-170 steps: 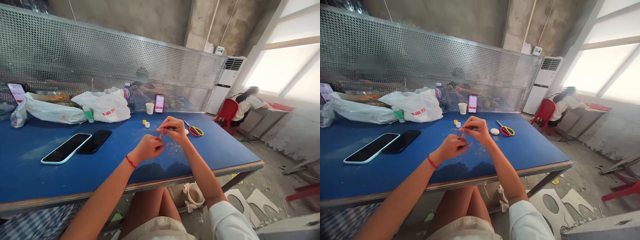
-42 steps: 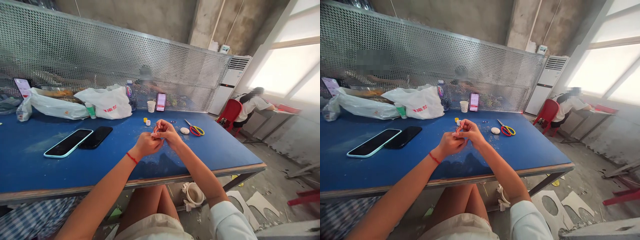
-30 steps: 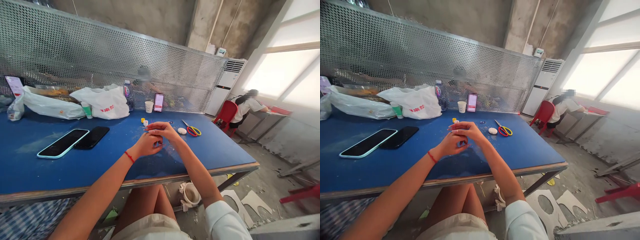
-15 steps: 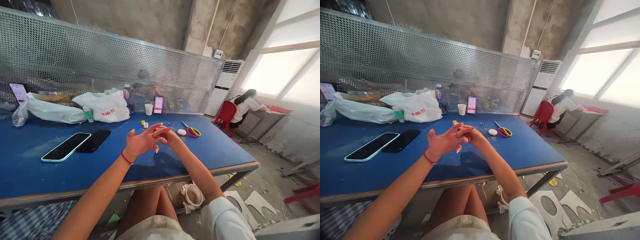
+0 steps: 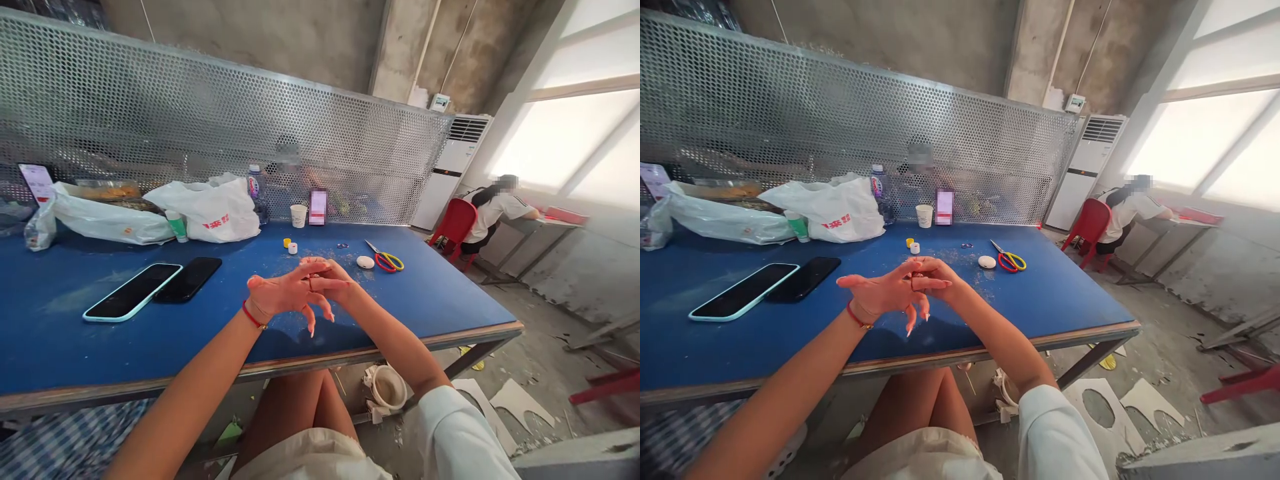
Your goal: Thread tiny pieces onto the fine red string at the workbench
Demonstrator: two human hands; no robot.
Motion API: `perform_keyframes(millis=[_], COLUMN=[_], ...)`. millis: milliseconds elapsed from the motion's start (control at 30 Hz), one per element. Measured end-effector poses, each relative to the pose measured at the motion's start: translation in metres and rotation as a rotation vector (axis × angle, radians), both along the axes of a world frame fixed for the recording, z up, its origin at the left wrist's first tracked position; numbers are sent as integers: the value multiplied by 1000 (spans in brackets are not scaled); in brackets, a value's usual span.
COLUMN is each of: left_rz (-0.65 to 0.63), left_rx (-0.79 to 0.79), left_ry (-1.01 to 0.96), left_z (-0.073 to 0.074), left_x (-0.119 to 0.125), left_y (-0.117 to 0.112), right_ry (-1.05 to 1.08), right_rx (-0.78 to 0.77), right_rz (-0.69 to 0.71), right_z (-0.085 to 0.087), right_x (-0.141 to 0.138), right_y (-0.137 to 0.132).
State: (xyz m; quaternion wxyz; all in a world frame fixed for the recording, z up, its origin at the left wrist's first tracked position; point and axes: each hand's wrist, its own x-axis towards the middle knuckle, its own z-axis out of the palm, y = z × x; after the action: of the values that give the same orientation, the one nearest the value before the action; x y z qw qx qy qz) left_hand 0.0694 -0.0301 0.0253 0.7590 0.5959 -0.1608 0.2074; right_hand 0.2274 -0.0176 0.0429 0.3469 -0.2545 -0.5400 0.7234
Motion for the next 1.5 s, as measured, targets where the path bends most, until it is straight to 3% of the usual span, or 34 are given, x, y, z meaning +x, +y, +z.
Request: perform_keyframes(millis=[167,333,467,700,867,1000,1233,1367,1500], left_rz=[-4,91,101,99,24,90,268,248,210], left_rx=[53,42,86,88,22,-22,-51,-62,-91], left_ry=[63,86,91,104,166,110,-11,-125,-101], left_z=[0,5,7,12,12,8,8,10,6], left_x=[-4,-13,-17,-19,-23,-25,-10,-5,-5], left_y=[6,9,9,6,6,7,1,-2,0], right_ry=[104,118,78,28,8,13,74,92,100], right_rx=[13,70,104,112,100,62,-151,-168,-101], right_rz=[33,-62,-56,-46,-48,-76,-92,-136,-102], right_z=[1,4,9,13,14,11,6,9,6], right_x=[1,8,11,14,12,8,-3,-7,-5], right_y=[4,12,15,17,14,12,6,2,2])
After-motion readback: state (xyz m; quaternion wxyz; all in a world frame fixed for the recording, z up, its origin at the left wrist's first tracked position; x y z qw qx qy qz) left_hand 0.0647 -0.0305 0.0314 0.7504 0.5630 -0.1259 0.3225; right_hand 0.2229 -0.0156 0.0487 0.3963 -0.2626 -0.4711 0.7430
